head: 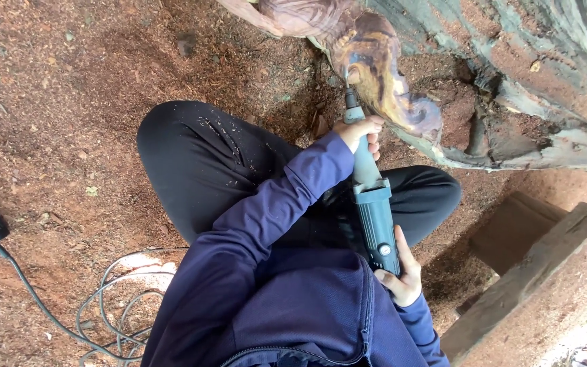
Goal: Sanding the surface of a large, irregular piece of wood using a handheld power rotary tool.
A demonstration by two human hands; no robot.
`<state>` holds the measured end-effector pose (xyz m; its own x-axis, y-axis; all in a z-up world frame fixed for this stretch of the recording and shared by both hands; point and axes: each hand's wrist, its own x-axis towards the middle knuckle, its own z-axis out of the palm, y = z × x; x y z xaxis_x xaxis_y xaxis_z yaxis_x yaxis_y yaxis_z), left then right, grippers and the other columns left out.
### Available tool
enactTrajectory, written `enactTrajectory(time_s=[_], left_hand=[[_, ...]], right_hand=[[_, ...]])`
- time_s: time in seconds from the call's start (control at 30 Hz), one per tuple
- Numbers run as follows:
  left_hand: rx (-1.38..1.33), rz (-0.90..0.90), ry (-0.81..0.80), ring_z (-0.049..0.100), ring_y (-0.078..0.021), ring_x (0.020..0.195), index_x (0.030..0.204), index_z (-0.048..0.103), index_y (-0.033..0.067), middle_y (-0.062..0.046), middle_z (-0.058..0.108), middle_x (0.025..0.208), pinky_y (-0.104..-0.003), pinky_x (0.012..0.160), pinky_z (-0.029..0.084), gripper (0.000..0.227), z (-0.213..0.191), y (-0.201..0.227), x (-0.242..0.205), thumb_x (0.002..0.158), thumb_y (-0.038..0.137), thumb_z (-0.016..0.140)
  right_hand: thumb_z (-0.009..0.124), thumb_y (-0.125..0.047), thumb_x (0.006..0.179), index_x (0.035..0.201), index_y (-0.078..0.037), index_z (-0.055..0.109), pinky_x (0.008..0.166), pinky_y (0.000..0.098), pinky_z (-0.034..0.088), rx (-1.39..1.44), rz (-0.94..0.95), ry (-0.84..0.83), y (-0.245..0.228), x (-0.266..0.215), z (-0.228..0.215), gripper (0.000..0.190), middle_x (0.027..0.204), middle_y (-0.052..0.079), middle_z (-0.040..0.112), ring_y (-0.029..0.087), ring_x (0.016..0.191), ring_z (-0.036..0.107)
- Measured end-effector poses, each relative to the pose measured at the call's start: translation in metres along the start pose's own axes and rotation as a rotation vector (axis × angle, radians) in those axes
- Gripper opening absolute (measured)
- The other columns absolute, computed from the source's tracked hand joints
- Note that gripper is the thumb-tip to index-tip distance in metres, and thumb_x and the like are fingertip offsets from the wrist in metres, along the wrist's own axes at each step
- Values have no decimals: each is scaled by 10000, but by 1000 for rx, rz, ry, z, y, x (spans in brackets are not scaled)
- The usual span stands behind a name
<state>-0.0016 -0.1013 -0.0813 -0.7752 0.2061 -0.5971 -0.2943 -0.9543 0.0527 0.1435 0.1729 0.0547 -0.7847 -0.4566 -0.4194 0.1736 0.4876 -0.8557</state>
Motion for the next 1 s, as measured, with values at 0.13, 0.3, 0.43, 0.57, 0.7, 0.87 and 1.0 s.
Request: enactTrajectory(time_s=[0.13,0.3,0.43,0.57,0.7,0.87,1.0], left_hand=[[60,23,96,575,-188,536,944,679,-6,-68,601,672,-368,489,537,126,10,5,-2,835,57,671],[74,30,43,580,-185,543,904,653,-8,-64,601,680,-368,525,554,95,8,11,-6,853,68,677],[27,31,4,571,-202,543,990,662,-21,-58,585,663,-383,513,530,151,-5,0,7,865,65,651],[6,24,-17,550,-194,566,1149,655,-34,-57,567,677,-375,547,527,299,-13,-3,7,874,79,615],[96,32,98,580,-200,540,1004,690,-21,-64,587,652,-369,509,538,166,8,6,1,865,65,661],[203,11,248,565,-209,459,823,637,-24,-90,611,617,-375,429,534,58,18,9,9,848,15,672],[235,36,192,579,-216,464,801,630,-12,-94,610,615,-391,470,566,86,10,9,7,829,49,684]], right_hand=[[686,-91,719,1604,14,246,1079,379,475,-4,-22,7,-3,6,5,994,1483,280,533,332,1227,640],[682,-32,677,1601,13,264,1110,378,447,19,-2,12,-1,10,0,1016,1475,280,547,342,1245,636],[686,27,653,1597,17,281,1110,370,445,30,-2,-16,5,11,-8,1028,1446,268,576,329,1245,637],[650,103,627,1600,-9,299,991,328,532,61,61,-13,8,11,-13,1040,1419,252,603,292,1117,691],[648,59,624,1598,27,275,1129,360,406,57,33,13,30,11,-6,1044,1497,260,525,320,1278,596],[678,-115,666,1607,12,235,1213,417,304,148,-15,42,58,7,5,1047,1608,247,391,341,1423,466],[704,-82,664,1608,-2,258,1182,392,365,103,-50,33,60,9,1,1047,1580,241,441,325,1369,535]])
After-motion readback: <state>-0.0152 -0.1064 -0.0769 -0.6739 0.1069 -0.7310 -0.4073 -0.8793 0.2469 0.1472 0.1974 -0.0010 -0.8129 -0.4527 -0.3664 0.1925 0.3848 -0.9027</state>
